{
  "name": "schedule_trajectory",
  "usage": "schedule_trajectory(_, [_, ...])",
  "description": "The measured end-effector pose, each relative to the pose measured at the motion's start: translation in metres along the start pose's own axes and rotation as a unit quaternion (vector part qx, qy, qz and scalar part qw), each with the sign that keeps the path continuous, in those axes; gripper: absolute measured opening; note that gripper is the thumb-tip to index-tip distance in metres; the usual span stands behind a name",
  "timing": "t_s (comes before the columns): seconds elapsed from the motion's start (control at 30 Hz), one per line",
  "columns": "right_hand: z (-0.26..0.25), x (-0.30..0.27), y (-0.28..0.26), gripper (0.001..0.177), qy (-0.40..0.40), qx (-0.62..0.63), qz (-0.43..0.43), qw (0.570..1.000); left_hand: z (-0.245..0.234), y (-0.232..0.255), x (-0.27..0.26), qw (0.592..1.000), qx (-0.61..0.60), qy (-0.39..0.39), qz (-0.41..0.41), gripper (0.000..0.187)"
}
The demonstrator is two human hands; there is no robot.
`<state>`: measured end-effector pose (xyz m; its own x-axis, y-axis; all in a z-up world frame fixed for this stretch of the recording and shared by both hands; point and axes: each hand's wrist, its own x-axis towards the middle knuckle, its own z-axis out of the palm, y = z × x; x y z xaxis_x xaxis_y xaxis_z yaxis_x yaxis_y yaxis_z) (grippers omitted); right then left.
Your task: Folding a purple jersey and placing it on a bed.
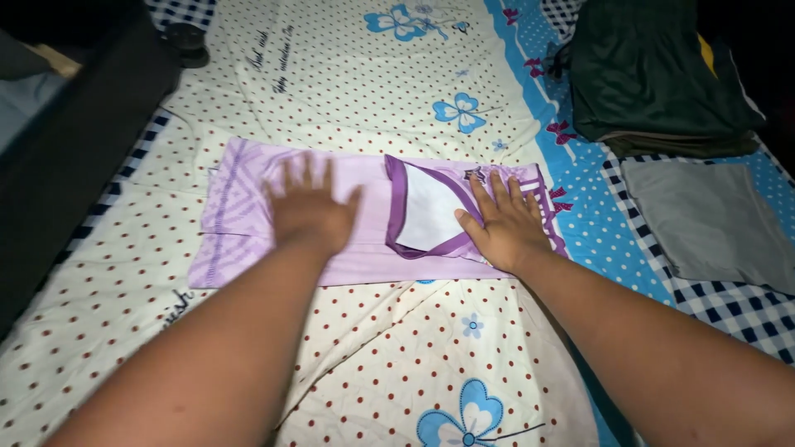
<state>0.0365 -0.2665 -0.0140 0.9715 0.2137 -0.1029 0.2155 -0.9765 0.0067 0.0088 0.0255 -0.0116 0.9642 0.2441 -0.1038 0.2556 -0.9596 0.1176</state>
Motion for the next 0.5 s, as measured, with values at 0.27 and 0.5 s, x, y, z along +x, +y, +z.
schedule_trajectory(0.27, [-0.008, 0.008, -0.004, 0.083, -0.027, -0.014, 0.021, 0.999, -0.022, -0.083, -0.028, 0.975, -0.108, 0.119, -0.150, 0.087])
schedule_trajectory(0.5, [-0.009, 0.002, -0.043, 0.089, 0.000, 0.088, 0.085, 0.992, -0.059, -0.107, 0.006, 0.883, -0.338, -0.021, -0.326, 0.089])
